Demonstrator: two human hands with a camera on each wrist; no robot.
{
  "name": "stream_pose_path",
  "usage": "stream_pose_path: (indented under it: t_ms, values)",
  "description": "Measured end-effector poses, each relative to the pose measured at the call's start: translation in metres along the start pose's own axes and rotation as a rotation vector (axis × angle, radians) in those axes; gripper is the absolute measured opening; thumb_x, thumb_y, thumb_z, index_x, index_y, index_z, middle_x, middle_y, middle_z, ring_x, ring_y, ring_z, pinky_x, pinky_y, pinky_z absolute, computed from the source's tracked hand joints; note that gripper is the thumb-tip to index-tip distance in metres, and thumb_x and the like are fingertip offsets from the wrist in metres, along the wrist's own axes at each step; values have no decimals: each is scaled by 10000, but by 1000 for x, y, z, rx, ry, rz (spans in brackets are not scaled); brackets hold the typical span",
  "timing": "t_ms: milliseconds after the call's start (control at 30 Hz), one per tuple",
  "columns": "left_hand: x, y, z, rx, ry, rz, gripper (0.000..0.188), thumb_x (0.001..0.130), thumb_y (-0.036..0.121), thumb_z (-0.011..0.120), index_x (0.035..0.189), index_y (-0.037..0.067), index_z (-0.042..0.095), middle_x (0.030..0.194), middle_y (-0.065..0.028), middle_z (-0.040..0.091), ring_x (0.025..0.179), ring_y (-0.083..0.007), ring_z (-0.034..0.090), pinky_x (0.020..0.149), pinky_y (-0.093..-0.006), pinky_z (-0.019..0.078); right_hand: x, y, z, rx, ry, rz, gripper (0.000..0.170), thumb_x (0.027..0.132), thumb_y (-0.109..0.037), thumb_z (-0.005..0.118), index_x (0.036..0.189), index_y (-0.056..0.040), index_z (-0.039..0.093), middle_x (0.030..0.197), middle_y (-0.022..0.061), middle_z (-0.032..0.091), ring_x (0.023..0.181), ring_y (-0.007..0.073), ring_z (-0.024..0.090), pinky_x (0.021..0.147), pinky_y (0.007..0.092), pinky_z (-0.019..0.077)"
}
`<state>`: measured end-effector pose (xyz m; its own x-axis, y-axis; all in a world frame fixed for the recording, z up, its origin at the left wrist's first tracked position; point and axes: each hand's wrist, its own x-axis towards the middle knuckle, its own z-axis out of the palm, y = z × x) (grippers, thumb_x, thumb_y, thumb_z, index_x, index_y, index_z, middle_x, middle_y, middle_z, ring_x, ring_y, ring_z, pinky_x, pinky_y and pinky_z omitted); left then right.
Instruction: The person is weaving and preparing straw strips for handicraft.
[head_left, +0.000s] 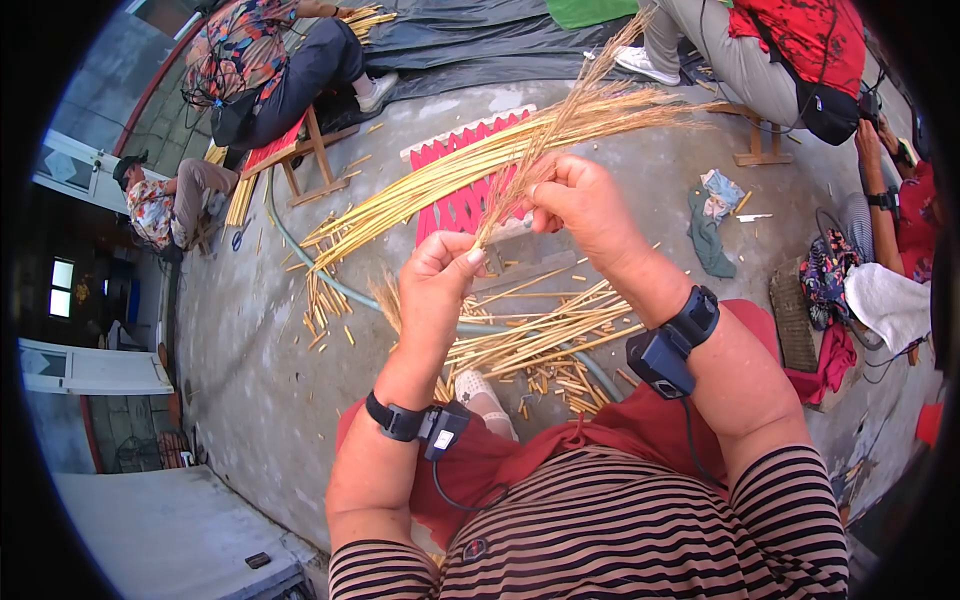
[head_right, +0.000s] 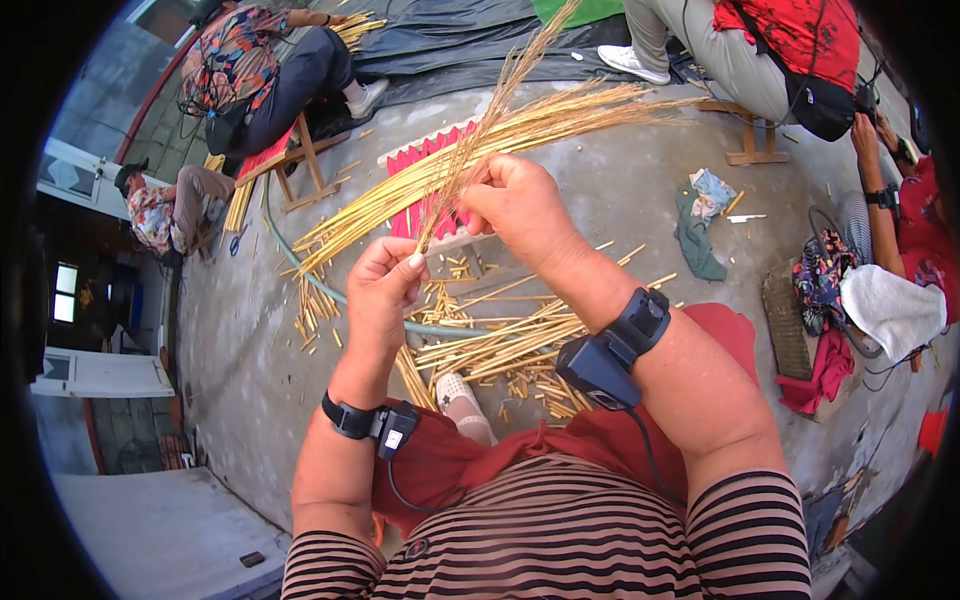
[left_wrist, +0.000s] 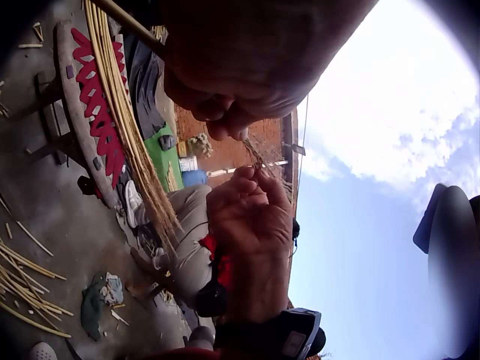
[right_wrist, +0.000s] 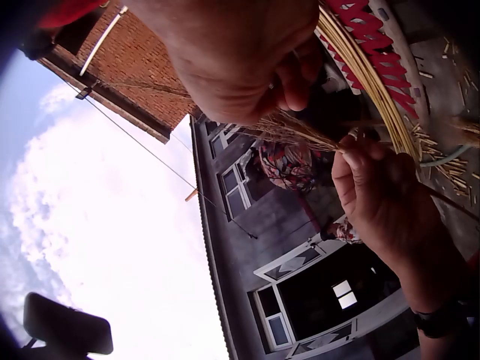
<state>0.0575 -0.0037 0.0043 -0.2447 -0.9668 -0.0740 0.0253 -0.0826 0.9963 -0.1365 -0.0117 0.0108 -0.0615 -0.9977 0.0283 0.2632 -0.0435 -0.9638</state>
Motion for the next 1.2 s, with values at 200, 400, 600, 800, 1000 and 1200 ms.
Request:
stream_pose_path:
  t_ms: [200,400,600,800,1000,1200]
  values:
    - [12,40,-36,445,168,312,66,816,49,613,878,24,621,717,13,607,617,-22,498,519,-165,350,-3,-9,-7,119,3,-20,61,812,-102,552,786,-54,577,711,13,596,551,59,535,524,200,439]
    - [-23,111,-136,337,475,449,131,842,81,602,949,6,605,723,-12,588,534,-27,427,455,-151,302,2,-3,-21,118,-38,-8,89,838,-143,530,840,-73,585,751,21,609,583,56,549,575,204,453]
    - [-112,44,-232,352,726,87,191,837,32,525,1010,23,605,793,-9,582,623,-63,485,527,-191,392,-6,-2,-17,-17,-124,73,84,859,-135,523,884,-73,574,752,9,596,562,48,516,563,189,418]
    - [-169,-172,-255,44,876,-379,229,795,-40,510,991,41,595,764,-19,568,591,-103,527,512,-247,468,-19,18,-12,-256,-157,173,64,864,-130,524,872,-86,570,735,-10,583,553,31,491,531,169,376]
    - [-184,-359,-261,-50,934,-622,245,781,-46,482,978,31,606,677,-50,571,524,-151,546,440,-283,467,-23,23,-19,-402,-170,176,60,866,-135,523,860,-93,564,724,-15,576,544,30,481,518,164,353]
    - [-158,-380,-265,288,910,-662,294,779,-19,526,1051,47,619,753,-101,635,576,-171,599,486,-307,492,-24,28,-13,-426,-157,224,44,867,-102,525,861,-78,561,711,-4,571,547,41,489,518,174,392]
